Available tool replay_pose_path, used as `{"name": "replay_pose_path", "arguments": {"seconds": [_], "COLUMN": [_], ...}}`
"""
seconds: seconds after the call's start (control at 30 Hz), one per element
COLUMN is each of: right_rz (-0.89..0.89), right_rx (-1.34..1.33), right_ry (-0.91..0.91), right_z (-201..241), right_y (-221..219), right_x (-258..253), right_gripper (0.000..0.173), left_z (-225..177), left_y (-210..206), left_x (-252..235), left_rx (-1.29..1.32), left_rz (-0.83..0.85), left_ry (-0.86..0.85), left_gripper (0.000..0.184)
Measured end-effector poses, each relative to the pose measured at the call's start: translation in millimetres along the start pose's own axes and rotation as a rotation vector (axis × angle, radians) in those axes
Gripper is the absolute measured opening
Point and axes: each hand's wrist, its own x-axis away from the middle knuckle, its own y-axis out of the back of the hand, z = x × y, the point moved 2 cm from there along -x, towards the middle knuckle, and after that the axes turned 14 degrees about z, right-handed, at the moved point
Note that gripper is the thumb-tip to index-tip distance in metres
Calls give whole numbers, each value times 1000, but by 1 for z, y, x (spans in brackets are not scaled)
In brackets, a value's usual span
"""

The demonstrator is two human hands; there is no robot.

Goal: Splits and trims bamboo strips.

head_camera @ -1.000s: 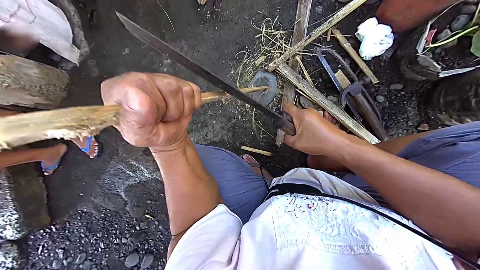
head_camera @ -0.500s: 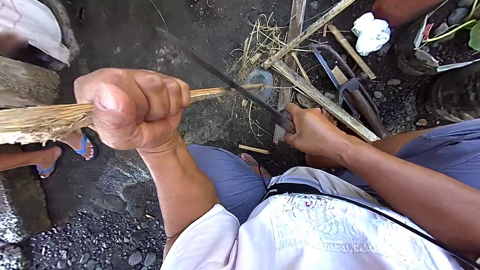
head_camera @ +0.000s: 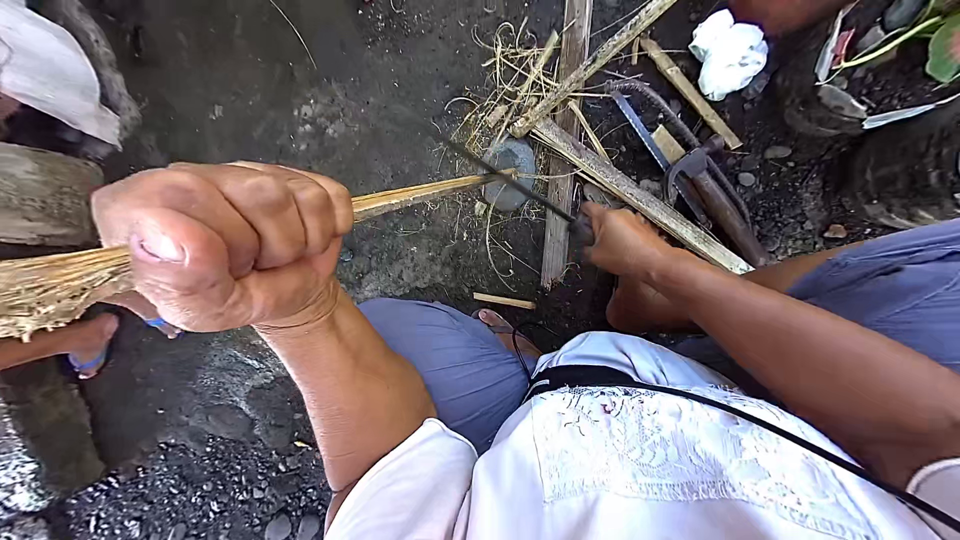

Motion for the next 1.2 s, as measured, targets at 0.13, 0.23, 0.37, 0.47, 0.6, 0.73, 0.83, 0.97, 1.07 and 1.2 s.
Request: {"name": "replay_pose_path", "arguments": {"seconds": [0.13,0.23,0.37,0.47,0.6,0.73,0.83,0.97,1.07,1.2], "right_rz": [105,120,17,-95,-181,-256,-171,-108,-221,-455], "right_rx": [-49,-197,-368,-399,-255,-78,-241,-515,-526,-452], "right_ry": [-250,-220,-213,-104,146,287,254,252,322,600], "right_z": [-40,-50,-35,9,73,76,59,47,50,81], "right_y": [1,-7,-2,5,1,7,21,34,39,49], "right_x": [-24,-26,-12,11,48,49,43,46,49,45], "right_gripper": [42,45,46,45,32,34,35,32,36,45], "left_z": [0,-1,-3,-1,2,0,-1,-3,-7,-1], "left_y": [3,13,29,25,14,21,21,16,11,-15], "left_x": [3,6,5,-1,-9,-7,-3,-6,-15,-33], "left_rx": [-16,37,-95,-131,-102,-121,-59,45,27,14], "left_rz": [-88,-254,-560,-673,-595,-683,-643,-447,-445,-473], "left_ry": [-15,-24,11,1,-27,-14,-61,-147,-195,-171], "left_gripper": [40,38,51,55,52,54,55,50,49,42]}}
